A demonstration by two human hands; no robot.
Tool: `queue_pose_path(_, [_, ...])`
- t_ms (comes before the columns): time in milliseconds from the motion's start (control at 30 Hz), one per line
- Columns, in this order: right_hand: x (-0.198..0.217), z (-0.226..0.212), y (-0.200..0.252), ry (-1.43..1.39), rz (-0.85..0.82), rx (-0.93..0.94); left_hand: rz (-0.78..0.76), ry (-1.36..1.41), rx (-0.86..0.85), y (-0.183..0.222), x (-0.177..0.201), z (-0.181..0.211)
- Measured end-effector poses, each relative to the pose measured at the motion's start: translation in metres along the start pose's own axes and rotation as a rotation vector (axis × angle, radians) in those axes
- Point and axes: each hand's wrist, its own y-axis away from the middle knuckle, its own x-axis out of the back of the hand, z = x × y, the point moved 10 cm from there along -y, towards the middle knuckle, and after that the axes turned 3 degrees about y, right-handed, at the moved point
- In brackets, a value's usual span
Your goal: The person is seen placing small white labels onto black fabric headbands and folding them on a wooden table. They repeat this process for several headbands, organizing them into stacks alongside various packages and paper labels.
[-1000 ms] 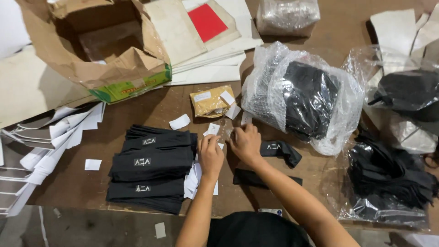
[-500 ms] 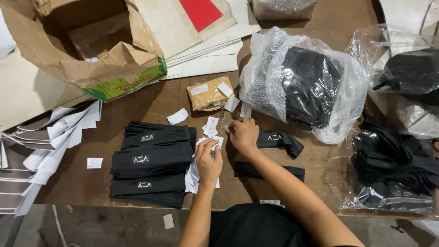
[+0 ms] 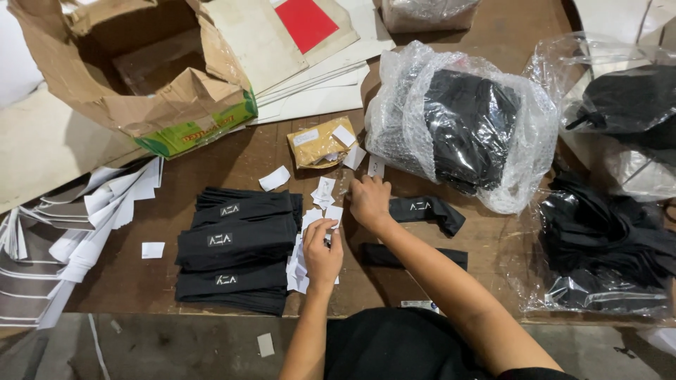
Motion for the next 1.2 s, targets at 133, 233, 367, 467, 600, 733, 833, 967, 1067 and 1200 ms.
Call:
queue_pose_path(133, [0.009, -0.002, 0.000, -0.016, 0.068, 0.056, -0.012, 0.042, 0.041, 0.000, 0.002, 0.004])
queue_pose_path(233, [0.020, -0.004, 0.003, -0.081, 0.099, 0.087, -0.023, 0.075, 0.078, 0.002, 0.005, 0.004])
queue_pose_path(367, [0.061, -0.008, 0.020, -0.166, 0.176, 0.106, -0.018, 0.130, 0.126, 0.012, 0.011, -0.002])
queue_pose_path(467, [0.121, -0.007, 0.055, -0.372, 0.388, 0.310, -0.068, 0.429, 0.327, 0.033, -0.014, -0.063])
queue_pose_path(600, [0.150, 0.006, 0.103, -0.644, 0.352, 0.581, -0.282, 0.955, 0.741, 0.059, -0.045, -0.052])
queue_pose_path(733, [0.171, 0.019, 0.142, -0.642, 0.400, 0.687, -0.672, 1.081, 0.782, 0.077, -0.081, -0.001])
queue_pose_path(833, [0.184, 0.031, 0.161, -0.640, 0.444, 0.708, -0.827, 0.974, 0.682, 0.083, -0.093, 0.027])
queue_pose_path(967, [0.176, 0.059, 0.176, -0.659, 0.442, 0.616, -0.868, 0.898, 0.650, 0.100, -0.109, 0.017])
queue_pose_path(1067, [0.153, 0.088, 0.184, -0.673, 0.322, 0.505, -0.747, 0.828, 0.605, 0.095, -0.107, 0.022])
queue_pose_path(1200, [0.060, 0.139, 0.202, -0.967, -0.095, -0.012, -0.631, 0.737, 0.572, 0.096, -0.112, 0.015])
